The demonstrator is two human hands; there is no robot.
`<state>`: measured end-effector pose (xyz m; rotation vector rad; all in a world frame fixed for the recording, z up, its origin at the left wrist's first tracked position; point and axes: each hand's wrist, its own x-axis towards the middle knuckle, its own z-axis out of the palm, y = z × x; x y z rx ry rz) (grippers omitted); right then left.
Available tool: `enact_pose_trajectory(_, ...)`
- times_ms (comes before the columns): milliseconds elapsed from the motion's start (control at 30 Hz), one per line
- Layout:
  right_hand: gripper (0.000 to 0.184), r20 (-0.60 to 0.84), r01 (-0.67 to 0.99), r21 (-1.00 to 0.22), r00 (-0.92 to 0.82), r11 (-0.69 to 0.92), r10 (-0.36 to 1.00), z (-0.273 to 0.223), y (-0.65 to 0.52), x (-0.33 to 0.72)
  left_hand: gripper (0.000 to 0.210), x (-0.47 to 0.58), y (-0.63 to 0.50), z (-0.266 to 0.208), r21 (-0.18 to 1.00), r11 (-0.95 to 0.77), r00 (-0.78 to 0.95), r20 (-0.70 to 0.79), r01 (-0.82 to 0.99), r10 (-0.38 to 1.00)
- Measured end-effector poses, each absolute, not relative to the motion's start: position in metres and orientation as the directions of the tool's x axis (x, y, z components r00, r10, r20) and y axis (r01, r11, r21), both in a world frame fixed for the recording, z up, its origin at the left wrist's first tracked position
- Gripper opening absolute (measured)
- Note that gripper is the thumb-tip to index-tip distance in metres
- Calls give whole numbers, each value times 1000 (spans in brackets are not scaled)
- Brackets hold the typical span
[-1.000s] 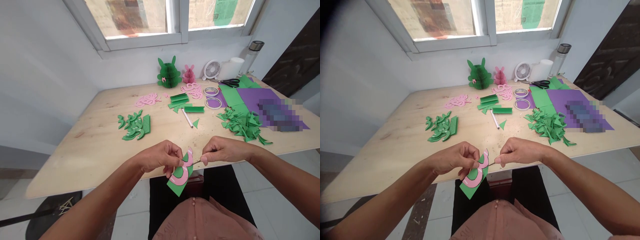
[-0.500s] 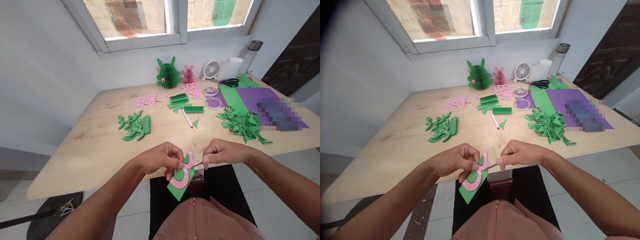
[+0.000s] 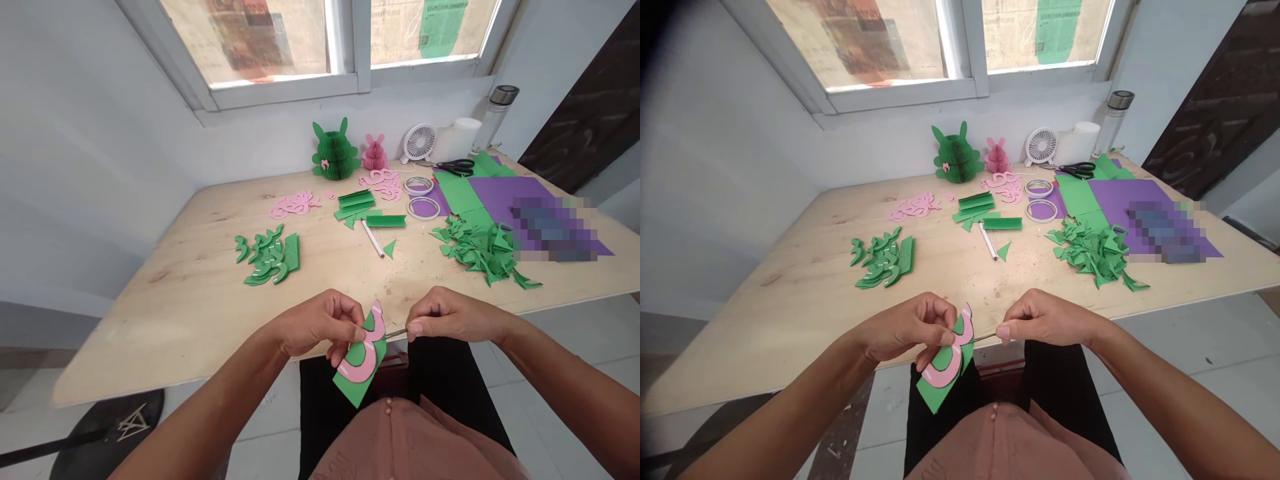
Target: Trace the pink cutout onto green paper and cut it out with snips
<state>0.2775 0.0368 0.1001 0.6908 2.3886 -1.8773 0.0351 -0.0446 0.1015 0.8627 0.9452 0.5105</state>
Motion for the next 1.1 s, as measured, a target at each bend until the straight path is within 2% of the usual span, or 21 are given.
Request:
enact_pose_trajectory(200, 37, -242, 434, -836, -842, 337, 482, 122, 26, 298, 18, 33, -45, 98, 819, 573, 482, -495, -19, 723)
enact_pose_trajectory(500, 42, -116, 465, -690, -828, 555, 549, 125, 3, 292, 18, 34, -44, 99, 823, 568, 491, -482, -30, 725)
enact_pose_trajectory(800, 40, -111, 487, -634, -826, 600, 553, 120, 6, 291, 18, 35, -40, 102, 835, 550, 511, -461, -27, 725)
enact_pose_trajectory(1100, 39, -123, 473, -652, -837, 592, 534, 125, 5, 286, 17, 37, -39, 106, 851, 526, 516, -452, 4, 728)
